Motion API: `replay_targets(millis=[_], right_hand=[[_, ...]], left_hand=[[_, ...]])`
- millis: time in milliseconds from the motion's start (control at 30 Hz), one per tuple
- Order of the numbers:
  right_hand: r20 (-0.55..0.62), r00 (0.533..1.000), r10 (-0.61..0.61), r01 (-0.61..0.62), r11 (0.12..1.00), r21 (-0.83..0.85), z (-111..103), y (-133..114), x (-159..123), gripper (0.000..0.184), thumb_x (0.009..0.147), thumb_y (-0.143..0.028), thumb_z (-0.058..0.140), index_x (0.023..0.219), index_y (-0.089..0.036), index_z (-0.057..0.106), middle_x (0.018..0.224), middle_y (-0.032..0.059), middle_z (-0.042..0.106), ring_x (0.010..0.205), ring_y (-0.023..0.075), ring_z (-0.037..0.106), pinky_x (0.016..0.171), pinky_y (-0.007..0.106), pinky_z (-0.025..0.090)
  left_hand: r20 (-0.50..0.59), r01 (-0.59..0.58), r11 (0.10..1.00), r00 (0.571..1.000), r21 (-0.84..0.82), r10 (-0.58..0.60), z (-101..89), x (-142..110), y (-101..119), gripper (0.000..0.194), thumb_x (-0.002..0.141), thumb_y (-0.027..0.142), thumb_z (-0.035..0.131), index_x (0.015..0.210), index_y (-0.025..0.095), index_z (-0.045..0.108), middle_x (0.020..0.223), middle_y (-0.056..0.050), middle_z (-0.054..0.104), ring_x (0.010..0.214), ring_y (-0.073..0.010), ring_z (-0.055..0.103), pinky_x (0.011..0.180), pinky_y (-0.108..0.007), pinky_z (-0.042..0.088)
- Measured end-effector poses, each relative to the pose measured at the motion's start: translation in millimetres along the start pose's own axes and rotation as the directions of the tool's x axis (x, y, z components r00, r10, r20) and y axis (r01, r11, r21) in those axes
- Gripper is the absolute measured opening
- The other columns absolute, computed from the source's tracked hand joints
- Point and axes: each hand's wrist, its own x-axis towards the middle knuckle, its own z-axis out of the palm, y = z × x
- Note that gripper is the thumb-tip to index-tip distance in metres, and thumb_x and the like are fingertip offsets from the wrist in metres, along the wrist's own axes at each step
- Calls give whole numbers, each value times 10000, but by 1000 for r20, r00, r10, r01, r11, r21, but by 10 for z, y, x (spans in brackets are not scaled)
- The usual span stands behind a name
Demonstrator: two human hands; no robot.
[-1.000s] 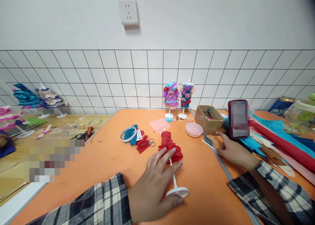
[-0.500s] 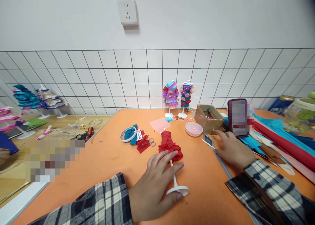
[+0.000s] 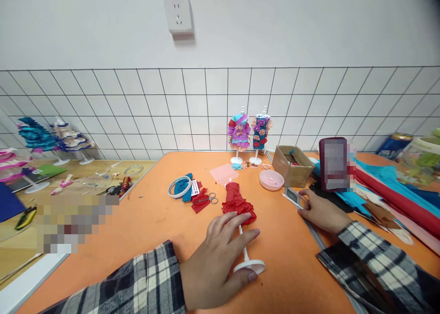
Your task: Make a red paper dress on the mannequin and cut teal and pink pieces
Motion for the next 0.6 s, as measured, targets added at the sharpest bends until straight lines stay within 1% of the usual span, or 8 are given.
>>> replay_targets(millis=[133, 267, 333, 400, 467, 533, 567, 600], right_hand=[[-29, 999, 46, -49, 994, -97, -45, -36, -25, 619, 790, -368, 603, 1333, -144, 407, 927, 109, 694, 872, 292, 678, 688, 330, 433], [-159, 987, -23, 3, 992, -126, -80, -53, -90, 804, 770, -429, 629, 1445, -150, 293, 1076, 142, 662, 922, 305, 671, 710, 345, 459], [-265, 961, -85, 51, 990, -134, -84, -115, -157, 803, 793, -457, 607, 1470, -175, 282, 1143, 140, 626, 921, 291, 661, 699, 340, 474], [-383, 903, -192, 132, 975, -177, -70, -245, -267, 702, 855, -451, 541, 1474, -205, 317, 1091, 118, 620, 865, 269, 650, 656, 336, 481], [-491, 777, -393, 291, 917, -273, -22, -436, -416, 552, 919, -374, 462, 1447, -227, 397, 964, 91, 614, 805, 247, 627, 623, 330, 484], [-557, 546, -625, 487, 779, -396, 65, -658, -587, 452, 921, -293, 472, 1368, -244, 514, 977, 98, 612, 811, 235, 611, 643, 335, 498], [-557, 447, -700, 567, 703, -429, 117, -769, -670, 443, 902, -242, 506, 1343, -266, 542, 1061, 106, 606, 872, 234, 607, 711, 350, 512], [-535, 379, -755, 636, 632, -442, 170, -874, -746, 470, 881, -189, 524, 1343, -274, 544, 1179, 122, 578, 948, 240, 596, 772, 373, 511]], left_hand=[[9, 0, 1000, 1000, 0, 0, 17, -19, -8, 593, 890, 441, 590, 1431, 289, 400, 1539, -102, 331, 1372, -358, 292, 1098, -583, 300], [-2, -1, 1000, 1000, -15, 1, 7, -24, 25, 578, 886, 422, 597, 1420, 290, 419, 1528, -99, 348, 1365, -346, 296, 1100, -564, 292], [-28, -3, 999, 1000, -46, 1, -22, -12, 49, 540, 888, 417, 598, 1394, 291, 461, 1499, -98, 392, 1335, -334, 331, 1088, -539, 305], [-70, 12, 992, 997, -126, -21, -59, 11, 60, 425, 901, 412, 580, 1307, 289, 562, 1393, -95, 505, 1255, -305, 416, 1052, -487, 348], [-121, 48, 962, 989, -270, -83, -85, 45, 48, 296, 925, 411, 538, 1141, 266, 679, 1183, -90, 624, 1117, -265, 514, 976, -421, 404], [-158, 86, 894, 973, -440, -171, -89, 87, 11, 319, 942, 433, 495, 970, 226, 736, 971, -83, 669, 974, -238, 568, 893, -376, 430], [-163, 102, 851, 963, -516, -214, -82, 108, -13, 362, 945, 455, 478, 920, 207, 741, 902, -80, 673, 922, -232, 578, 860, -363, 434], [-156, 115, 809, 956, -577, -247, -69, 128, -36, 404, 945, 480, 465, 890, 190, 740, 854, -78, 673, 885, -229, 581, 834, -353, 434]])
